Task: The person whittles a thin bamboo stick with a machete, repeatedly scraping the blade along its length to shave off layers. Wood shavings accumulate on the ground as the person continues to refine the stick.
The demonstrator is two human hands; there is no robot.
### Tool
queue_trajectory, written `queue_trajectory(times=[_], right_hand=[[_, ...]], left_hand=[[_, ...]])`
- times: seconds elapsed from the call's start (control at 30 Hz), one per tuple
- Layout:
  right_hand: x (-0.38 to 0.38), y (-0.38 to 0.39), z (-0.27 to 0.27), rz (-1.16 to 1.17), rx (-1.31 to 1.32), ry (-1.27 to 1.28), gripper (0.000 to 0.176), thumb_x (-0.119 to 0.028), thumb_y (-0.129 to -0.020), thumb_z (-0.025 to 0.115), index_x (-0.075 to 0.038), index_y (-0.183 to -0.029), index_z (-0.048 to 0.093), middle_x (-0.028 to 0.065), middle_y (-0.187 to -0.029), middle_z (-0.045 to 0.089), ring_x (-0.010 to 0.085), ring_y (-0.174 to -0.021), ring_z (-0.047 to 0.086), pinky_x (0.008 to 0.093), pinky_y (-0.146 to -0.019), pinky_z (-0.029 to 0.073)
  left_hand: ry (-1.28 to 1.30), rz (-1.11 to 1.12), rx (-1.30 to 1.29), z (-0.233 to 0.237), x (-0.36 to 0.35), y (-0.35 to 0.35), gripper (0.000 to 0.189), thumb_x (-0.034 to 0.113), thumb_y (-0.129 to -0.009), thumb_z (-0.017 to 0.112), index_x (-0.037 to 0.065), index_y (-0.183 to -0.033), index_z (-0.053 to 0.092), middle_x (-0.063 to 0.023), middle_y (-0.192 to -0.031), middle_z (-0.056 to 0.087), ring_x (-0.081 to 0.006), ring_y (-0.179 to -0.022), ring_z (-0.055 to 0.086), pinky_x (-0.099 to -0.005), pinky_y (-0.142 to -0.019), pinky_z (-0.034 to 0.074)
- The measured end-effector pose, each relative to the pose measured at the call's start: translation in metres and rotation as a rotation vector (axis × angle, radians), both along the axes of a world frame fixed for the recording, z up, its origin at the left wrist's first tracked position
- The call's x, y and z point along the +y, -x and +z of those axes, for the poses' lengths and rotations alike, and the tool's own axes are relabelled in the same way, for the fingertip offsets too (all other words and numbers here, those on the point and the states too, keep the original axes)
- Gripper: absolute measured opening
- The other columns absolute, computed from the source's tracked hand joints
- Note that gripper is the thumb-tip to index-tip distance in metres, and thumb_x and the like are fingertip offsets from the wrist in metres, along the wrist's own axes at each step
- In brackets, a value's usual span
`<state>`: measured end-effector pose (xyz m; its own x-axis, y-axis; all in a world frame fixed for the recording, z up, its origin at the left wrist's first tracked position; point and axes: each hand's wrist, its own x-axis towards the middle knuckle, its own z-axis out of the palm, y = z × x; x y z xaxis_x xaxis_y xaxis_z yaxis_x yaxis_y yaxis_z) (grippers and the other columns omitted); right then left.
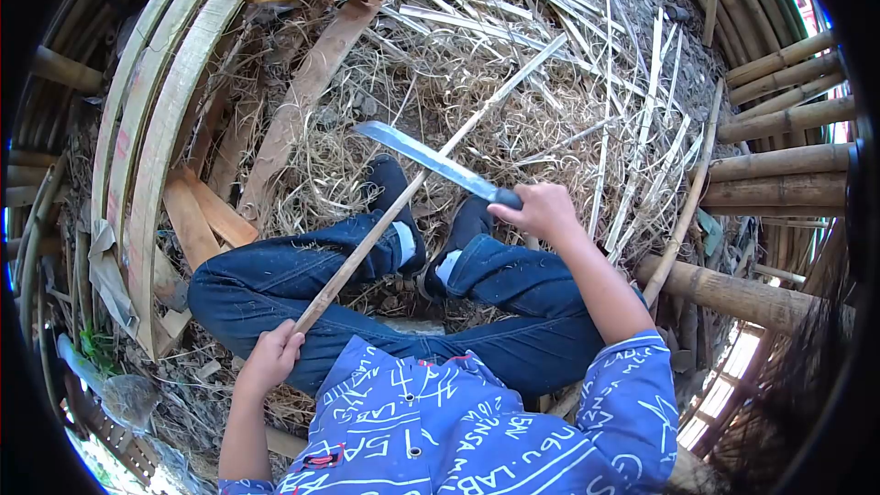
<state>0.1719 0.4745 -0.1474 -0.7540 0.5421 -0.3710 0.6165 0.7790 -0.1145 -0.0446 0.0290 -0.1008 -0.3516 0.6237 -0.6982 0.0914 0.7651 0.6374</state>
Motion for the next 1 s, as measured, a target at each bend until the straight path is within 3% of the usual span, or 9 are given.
queue_trajectory(times=[0.17, 0.27, 0.37, 0.5, 0.57, 0.6, 0.63, 0.77, 1.0], right_hand=[[0.078, -0.013, -0.017, -0.386, -0.094, 0.035, 0.064, -0.072, -0.084, 0.055, -0.011, -0.086, 0.076, 0.0152, -0.076, 0.07, 0.0277, -0.076, 0.071, 0.0411, -0.071, 0.055], [0.054, -0.001, -0.012, -0.267, -0.017, -0.075, 0.066, -0.068, -0.084, 0.058, -0.005, -0.08, 0.074, 0.0193, -0.073, 0.068, 0.0336, -0.075, 0.07, 0.0462, -0.071, 0.054], [0.026, 0.002, 0.006, -0.209, 0.099, 0.03, 0.066, -0.068, -0.083, 0.058, -0.004, -0.079, 0.073, 0.0199, -0.071, 0.067, 0.0358, -0.072, 0.069, 0.048, -0.07, 0.054], [0.01, 0.005, 0.014, 0.021, -0.066, -0.006, 0.067, -0.073, -0.08, 0.058, -0.008, -0.08, 0.073, 0.0172, -0.068, 0.067, 0.0327, -0.067, 0.069, 0.0446, -0.068, 0.055], [0.054, -0.01, -0.009, -0.135, 0.02, -0.041, 0.066, -0.073, -0.081, 0.057, -0.01, -0.084, 0.076, 0.0161, -0.068, 0.068, 0.0294, -0.067, 0.07, 0.0412, -0.068, 0.055], [0.073, -0.01, -0.012, -0.39, -0.048, -0.047, 0.064, -0.073, -0.083, 0.055, -0.014, -0.091, 0.077, 0.0134, -0.071, 0.07, 0.0274, -0.068, 0.07, 0.0392, -0.067, 0.056], [0.081, -0.003, -0.012, -0.426, -0.138, -0.031, 0.066, -0.073, -0.085, 0.053, -0.012, -0.091, 0.077, 0.0125, -0.075, 0.071, 0.0268, -0.069, 0.071, 0.0386, -0.065, 0.056], [0.064, 0.007, -0.002, -0.169, -0.083, -0.116, 0.072, -0.071, -0.085, 0.053, -0.001, -0.083, 0.072, 0.0191, -0.075, 0.069, 0.0352, -0.074, 0.071, 0.045, -0.07, 0.056], [0.053, -0.012, 0.012, -0.271, 0.111, -0.095, 0.069, -0.069, -0.085, 0.056, -0.002, -0.076, 0.07, 0.0209, -0.07, 0.067, 0.0377, -0.071, 0.069, 0.0482, -0.068, 0.053]], left_hand=[[-0.001, -0.05, 0.051, 0.006, 0.013, -0.004, 0.02, 0.014, -0.098, 0.054, -0.002, -0.085, 0.049, -0.015, -0.063, 0.057, -0.0237, -0.055, 0.057, -0.0374, -0.055, 0.044], [-0.023, -0.024, 0.024, -0.004, -0.002, -0.001, 0.019, 0.013, -0.098, 0.054, -0.001, -0.086, 0.049, -0.014, -0.062, 0.057, -0.0238, -0.055, 0.056, -0.0371, -0.055, 0.044], [-0.016, -0.016, -0.002, -0.004, 0.0, -0.001, 0.018, 0.013, -0.098, 0.054, -0.001, -0.087, 0.049, -0.0133, -0.062, 0.057, -0.0239, -0.055, 0.056, -0.0368, -0.055, 0.044], [-0.033, -0.034, -0.011, -0.005, -0.002, 0.0, 0.017, 0.012, -0.098, 0.053, -0.001, -0.088, 0.05, -0.0128, -0.062, 0.057, -0.0233, -0.055, 0.056, -0.0363, -0.055, 0.044], [-0.033, -0.025, -0.037, -0.006, -0.005, -0.002, 0.018, 0.013, -0.098, 0.053, -0.001, -0.087, 0.051, -0.0124, -0.062, 0.057, -0.0226, -0.056, 0.056, -0.0356, -0.055, 0.044], [-0.03, -0.014, -0.032, -0.006, 0.0, -0.001, 0.018, 0.013, -0.098, 0.053, -0.001, -0.087, 0.051, -0.0124, -0.062, 0.057, -0.0226, -0.056, 0.056, -0.0356, -0.055, 0.044], [-0.045, -0.044, -0.023, -0.005, 0.009, 0.0, 0.018, 0.014, -0.098, 0.053, 0.0, -0.087, 0.051, -0.012, -0.063, 0.057, -0.0223, -0.056, 0.055, -0.0354, -0.055, 0.044], [-0.067, -0.02, -0.037, -0.009, -0.001, -0.003, 0.018, 0.014, -0.098, 0.054, 0.0, -0.087, 0.051, -0.0117, -0.063, 0.056, -0.0222, -0.055, 0.054, -0.0354, -0.055, 0.043], [-0.05, -0.025, -0.035, -0.006, 0.003, -0.003, 0.019, 0.013, -0.098, 0.054, -0.001, -0.085, 0.049, -0.0113, -0.061, 0.055, -0.0203, -0.055, 0.053, -0.0354, -0.055, 0.043]])
